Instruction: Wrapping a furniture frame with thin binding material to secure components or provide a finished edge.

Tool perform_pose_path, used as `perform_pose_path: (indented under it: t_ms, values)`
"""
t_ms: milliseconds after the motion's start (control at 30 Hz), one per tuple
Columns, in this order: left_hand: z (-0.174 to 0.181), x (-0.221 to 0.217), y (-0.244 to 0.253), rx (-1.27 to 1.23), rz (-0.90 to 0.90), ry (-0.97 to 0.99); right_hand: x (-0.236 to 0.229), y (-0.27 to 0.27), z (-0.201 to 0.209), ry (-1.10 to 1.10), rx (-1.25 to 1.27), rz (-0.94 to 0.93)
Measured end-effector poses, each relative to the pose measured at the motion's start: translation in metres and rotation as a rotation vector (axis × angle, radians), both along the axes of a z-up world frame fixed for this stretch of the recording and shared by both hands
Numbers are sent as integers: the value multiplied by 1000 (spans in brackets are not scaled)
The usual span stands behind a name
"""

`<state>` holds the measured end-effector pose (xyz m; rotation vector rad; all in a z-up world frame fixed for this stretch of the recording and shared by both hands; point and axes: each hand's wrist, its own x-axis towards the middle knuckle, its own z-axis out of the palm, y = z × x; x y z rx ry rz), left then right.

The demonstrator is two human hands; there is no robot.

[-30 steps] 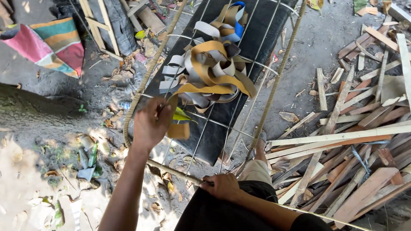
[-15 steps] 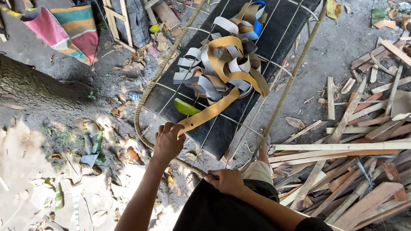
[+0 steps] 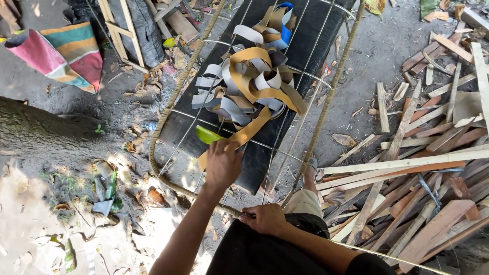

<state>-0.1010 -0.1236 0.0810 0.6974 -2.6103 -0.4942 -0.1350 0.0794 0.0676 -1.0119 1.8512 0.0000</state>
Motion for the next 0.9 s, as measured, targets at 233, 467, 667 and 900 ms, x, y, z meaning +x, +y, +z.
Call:
perform_pose_path:
  t_ms: [233,467,667,900]
  values:
    - [33,-113,17,-102,-221,6,0,-1,-4,-28,3,-4]
    - [29,-234,28,-312,-477,-505,-1,0,-14,-58,-44,10]
    - [6,-262,15,-485,-518,-628,-5,0,-24,-96,-50,13]
    - [85,-244,-8,-43,-322,-640,-1,1,-33,-94,-20,31]
